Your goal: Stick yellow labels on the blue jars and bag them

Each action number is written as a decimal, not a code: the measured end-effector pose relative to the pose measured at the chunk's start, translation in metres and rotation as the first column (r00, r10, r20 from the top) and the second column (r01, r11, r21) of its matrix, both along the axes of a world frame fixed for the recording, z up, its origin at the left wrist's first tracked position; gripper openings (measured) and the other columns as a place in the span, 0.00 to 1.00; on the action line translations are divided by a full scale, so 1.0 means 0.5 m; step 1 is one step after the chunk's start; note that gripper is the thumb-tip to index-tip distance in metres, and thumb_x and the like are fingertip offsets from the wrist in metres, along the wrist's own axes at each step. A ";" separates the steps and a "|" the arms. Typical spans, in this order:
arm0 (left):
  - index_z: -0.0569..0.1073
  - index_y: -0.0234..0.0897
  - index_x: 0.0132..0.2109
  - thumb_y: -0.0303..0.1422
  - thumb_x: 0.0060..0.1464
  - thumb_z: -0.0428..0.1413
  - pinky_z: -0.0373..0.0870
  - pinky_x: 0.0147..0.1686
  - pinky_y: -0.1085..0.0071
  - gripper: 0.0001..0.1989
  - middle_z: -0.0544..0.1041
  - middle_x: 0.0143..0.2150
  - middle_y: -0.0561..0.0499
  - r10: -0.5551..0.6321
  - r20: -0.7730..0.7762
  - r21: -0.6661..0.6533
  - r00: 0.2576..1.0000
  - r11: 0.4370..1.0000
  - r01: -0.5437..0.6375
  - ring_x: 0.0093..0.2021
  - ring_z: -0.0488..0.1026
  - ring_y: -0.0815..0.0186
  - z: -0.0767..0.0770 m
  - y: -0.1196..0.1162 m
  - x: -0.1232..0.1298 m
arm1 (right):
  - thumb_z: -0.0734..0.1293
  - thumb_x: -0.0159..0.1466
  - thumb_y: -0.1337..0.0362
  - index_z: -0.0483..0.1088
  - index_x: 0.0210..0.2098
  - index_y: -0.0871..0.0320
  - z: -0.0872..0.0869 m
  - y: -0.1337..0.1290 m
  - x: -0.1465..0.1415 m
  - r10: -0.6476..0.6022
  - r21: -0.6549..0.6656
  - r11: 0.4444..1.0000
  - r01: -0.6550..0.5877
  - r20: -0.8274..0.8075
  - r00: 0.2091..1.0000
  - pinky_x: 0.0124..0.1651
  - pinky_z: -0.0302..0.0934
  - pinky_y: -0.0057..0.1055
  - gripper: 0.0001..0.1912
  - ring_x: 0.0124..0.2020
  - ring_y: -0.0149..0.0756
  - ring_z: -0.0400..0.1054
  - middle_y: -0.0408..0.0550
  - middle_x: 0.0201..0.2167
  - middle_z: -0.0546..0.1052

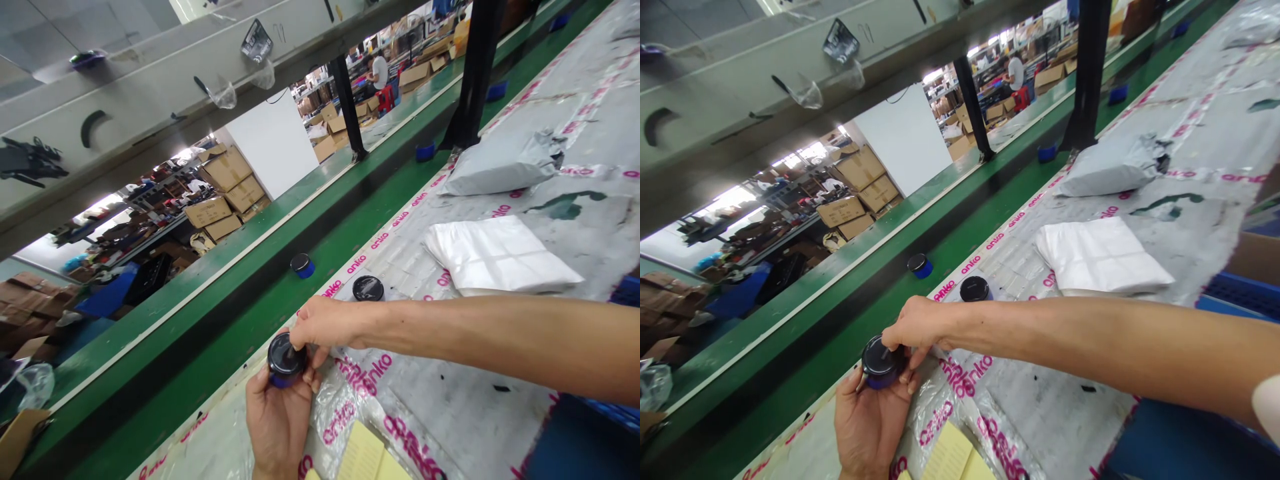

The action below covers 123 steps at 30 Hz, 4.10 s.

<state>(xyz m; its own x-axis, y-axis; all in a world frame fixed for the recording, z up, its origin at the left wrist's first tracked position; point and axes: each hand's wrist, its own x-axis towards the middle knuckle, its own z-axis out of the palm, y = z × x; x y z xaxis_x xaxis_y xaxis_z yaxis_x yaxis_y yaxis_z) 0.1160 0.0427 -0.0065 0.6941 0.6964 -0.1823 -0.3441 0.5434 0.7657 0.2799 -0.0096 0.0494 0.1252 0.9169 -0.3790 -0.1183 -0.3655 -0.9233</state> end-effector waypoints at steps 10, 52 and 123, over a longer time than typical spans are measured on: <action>0.80 0.37 0.45 0.39 0.54 0.57 0.73 0.30 0.64 0.15 0.80 0.39 0.42 0.008 0.000 -0.006 1.000 1.000 -0.008 0.31 0.73 0.60 -0.001 -0.001 0.000 | 0.66 0.51 0.72 0.69 0.18 0.60 -0.001 0.001 0.000 0.005 0.005 1.000 -0.005 -0.001 1.000 0.20 0.64 0.23 0.06 0.13 0.27 0.66 0.43 0.17 0.75; 0.80 0.36 0.45 0.39 0.54 0.58 0.72 0.29 0.65 0.15 0.81 0.41 0.41 -0.023 0.045 -0.011 0.999 1.000 0.024 0.29 0.72 0.61 -0.008 -0.002 0.000 | 0.65 0.53 0.73 0.71 0.20 0.63 -0.011 -0.004 0.001 0.054 0.069 0.997 -0.045 -0.123 0.991 0.23 0.68 0.23 0.07 0.19 0.30 0.72 0.45 0.17 0.75; 0.73 0.31 0.20 0.65 0.58 0.43 0.61 0.12 0.75 0.42 0.70 0.12 0.48 -0.220 -0.036 -0.217 0.975 0.954 0.207 0.11 0.68 0.66 -0.041 -0.002 -0.016 | 0.69 0.57 0.72 0.65 0.63 0.46 -0.007 -0.071 -0.032 -0.022 0.465 0.742 -0.482 0.736 0.677 0.62 0.61 0.39 0.35 0.60 0.42 0.64 0.46 0.60 0.71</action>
<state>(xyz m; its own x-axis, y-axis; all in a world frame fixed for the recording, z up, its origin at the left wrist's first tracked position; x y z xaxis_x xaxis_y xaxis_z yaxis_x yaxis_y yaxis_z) 0.1079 0.0416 -0.0270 0.8059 0.4743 -0.3543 -0.1598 0.7506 0.6411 0.2638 -0.0451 0.0457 -0.1465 0.9317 0.3324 0.6099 0.3496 -0.7112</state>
